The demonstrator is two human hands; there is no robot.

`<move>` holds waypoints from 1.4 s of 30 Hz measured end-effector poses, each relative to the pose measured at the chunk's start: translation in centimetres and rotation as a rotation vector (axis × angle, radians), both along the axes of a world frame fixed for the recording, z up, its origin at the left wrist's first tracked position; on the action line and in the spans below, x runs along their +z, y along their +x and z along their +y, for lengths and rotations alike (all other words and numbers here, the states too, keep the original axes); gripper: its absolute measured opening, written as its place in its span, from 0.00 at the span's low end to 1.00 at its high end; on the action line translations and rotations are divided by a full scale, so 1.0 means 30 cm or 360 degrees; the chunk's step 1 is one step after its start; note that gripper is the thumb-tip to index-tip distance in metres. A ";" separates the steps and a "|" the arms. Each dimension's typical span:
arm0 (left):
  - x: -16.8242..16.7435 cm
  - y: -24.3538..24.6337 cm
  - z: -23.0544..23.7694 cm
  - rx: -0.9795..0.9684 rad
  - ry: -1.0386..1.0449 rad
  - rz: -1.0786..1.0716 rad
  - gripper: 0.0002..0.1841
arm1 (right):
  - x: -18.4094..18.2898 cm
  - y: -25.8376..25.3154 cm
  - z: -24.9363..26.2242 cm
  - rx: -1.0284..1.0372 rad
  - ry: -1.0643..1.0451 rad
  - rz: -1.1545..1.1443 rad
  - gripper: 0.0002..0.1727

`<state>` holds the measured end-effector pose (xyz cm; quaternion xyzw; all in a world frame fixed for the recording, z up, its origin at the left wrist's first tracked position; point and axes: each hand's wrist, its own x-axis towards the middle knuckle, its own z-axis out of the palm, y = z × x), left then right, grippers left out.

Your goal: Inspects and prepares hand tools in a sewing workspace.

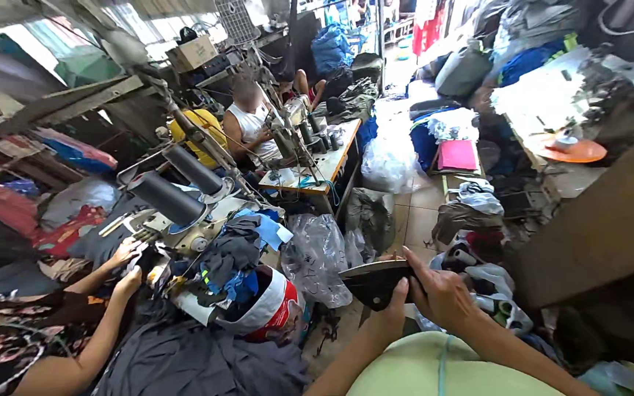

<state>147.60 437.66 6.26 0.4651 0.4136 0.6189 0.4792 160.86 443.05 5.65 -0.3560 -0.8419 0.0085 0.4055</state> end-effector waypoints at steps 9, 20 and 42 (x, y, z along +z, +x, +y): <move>-0.033 0.056 0.033 0.0161 0.0220 0.0030 0.10 | -0.006 0.040 0.013 -0.0042 0.0039 0.0010 0.28; -0.026 0.101 0.044 0.0081 0.0202 -0.0011 0.10 | 0.010 0.091 0.006 -0.0063 -0.0038 -0.0010 0.27; -0.019 0.131 0.048 0.0001 -0.0026 -0.0234 0.13 | -0.009 0.110 0.012 -0.0103 -0.0020 -0.0037 0.26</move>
